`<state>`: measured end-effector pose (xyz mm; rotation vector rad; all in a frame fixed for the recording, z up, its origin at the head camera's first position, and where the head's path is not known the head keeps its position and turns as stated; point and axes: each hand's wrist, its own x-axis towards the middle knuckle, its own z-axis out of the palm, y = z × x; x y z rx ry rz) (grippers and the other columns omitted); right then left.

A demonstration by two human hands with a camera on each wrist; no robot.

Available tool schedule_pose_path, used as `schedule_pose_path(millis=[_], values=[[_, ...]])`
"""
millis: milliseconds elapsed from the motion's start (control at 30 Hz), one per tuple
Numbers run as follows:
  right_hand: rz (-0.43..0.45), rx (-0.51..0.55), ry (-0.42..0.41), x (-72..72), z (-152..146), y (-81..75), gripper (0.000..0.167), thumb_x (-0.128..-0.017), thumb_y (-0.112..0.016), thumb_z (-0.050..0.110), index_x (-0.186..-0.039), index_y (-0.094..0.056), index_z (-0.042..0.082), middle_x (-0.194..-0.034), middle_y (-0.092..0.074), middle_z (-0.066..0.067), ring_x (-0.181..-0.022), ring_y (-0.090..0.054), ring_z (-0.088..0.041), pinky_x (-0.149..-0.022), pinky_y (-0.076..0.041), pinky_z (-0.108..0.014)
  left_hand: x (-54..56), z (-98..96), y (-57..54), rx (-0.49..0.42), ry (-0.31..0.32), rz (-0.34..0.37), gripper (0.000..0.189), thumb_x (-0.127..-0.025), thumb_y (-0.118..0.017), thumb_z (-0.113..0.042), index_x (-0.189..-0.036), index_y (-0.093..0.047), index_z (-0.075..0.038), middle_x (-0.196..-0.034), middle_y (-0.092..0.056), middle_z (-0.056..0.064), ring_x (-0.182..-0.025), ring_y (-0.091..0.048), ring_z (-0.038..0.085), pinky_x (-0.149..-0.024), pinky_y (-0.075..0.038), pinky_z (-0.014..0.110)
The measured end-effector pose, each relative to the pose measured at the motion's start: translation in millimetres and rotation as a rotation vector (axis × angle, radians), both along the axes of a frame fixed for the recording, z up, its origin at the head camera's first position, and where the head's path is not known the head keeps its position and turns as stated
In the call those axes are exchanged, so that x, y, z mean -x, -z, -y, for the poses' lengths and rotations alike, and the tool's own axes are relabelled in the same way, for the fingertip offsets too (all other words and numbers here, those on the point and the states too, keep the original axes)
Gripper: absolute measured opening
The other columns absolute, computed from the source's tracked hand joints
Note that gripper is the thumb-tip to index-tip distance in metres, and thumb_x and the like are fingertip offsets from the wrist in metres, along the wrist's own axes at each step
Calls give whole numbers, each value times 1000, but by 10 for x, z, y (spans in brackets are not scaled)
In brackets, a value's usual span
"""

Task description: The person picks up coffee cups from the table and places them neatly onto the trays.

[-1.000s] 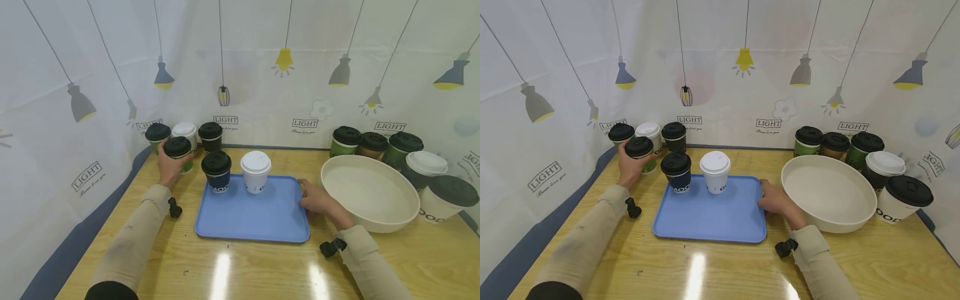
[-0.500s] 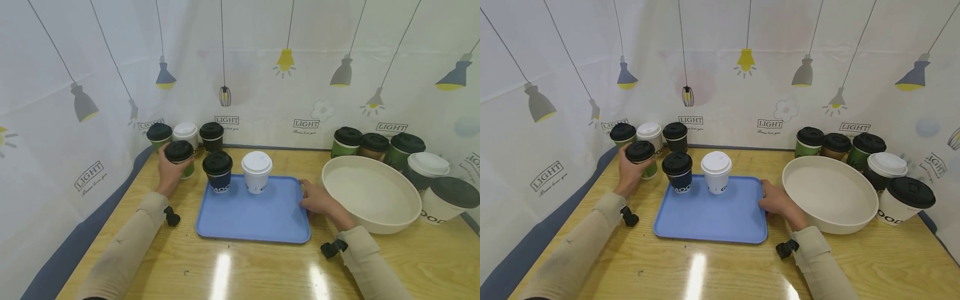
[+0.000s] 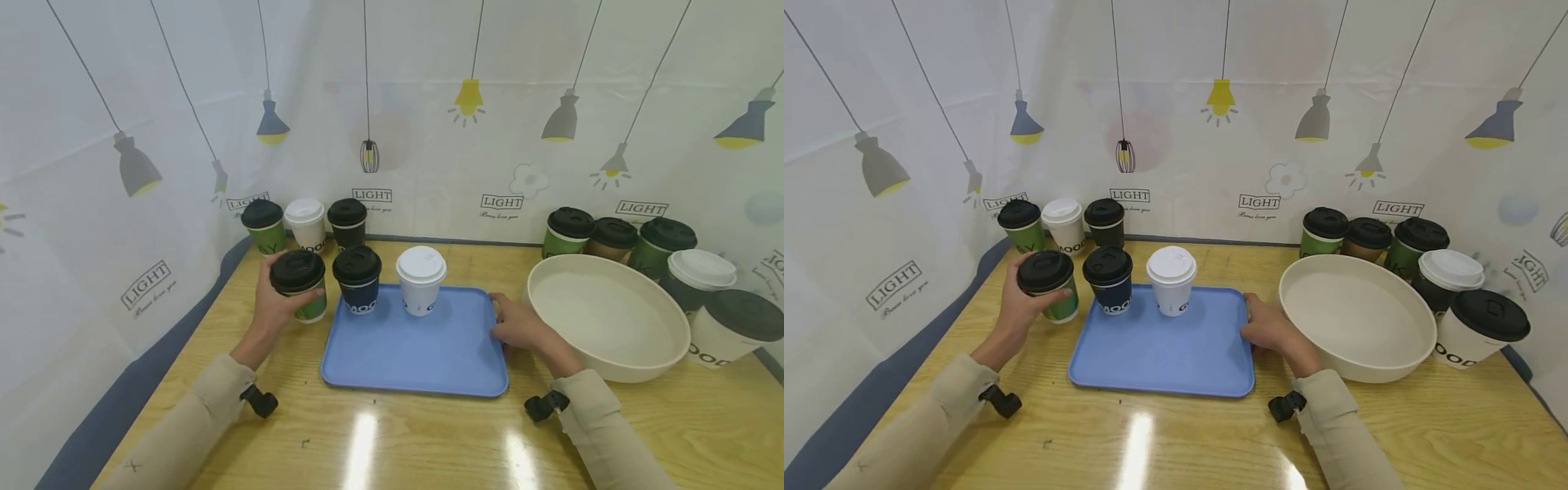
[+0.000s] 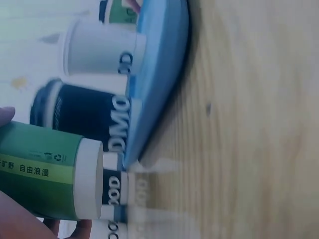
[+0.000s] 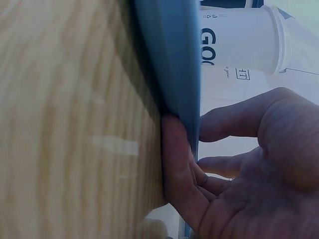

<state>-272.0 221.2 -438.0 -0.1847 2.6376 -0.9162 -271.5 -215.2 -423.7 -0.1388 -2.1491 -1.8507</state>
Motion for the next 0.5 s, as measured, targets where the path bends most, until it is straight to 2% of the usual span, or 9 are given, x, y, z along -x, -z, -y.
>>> schedule_pose_path(millis=[100, 200, 333, 500], values=[[-6, -3, -1, -3, -4, 0, 87, -84, -60, 1, -160, -18, -6, -90, -65, -17, -67, -65, -21, -57, -58, -32, -140, -48, -29, -10, 61, -6, 93, -78, -85, 3, -153, -32, -10, -143, -52, -3, -130, -51, 14, -120, -36, 40], [-13, 2, -6, -3, -24, -1, 87, -84, -60, 0, -159, -18, -7, -90, -65, -17, -67, -65, -21, -56, -58, -33, -258, -161, -68, -17, 142, -9, 93, -77, -84, 6, -152, -34, -12, -142, -54, -6, -130, -53, 12, -117, -37, 39], [-12, 8, -3, 5, -30, 5, 87, -84, -59, 1, -160, -18, -6, -90, -65, -17, -66, -65, -21, -56, -58, -32, -388, -380, -120, -18, 251, 6, 97, -74, -86, 4, -154, -34, -12, -147, -52, 1, -132, -52, 13, -119, -35, 44], [-9, 10, -7, 2, -12, 1, 87, -84, -60, 1, -160, -18, -6, -90, -65, -16, -66, -65, -20, -57, -58, -31, -473, -691, -166, -48, 391, 39, 102, -71, -90, 0, -156, -35, -15, -149, -54, 10, -133, -55, 19, -122, -32, 51]])
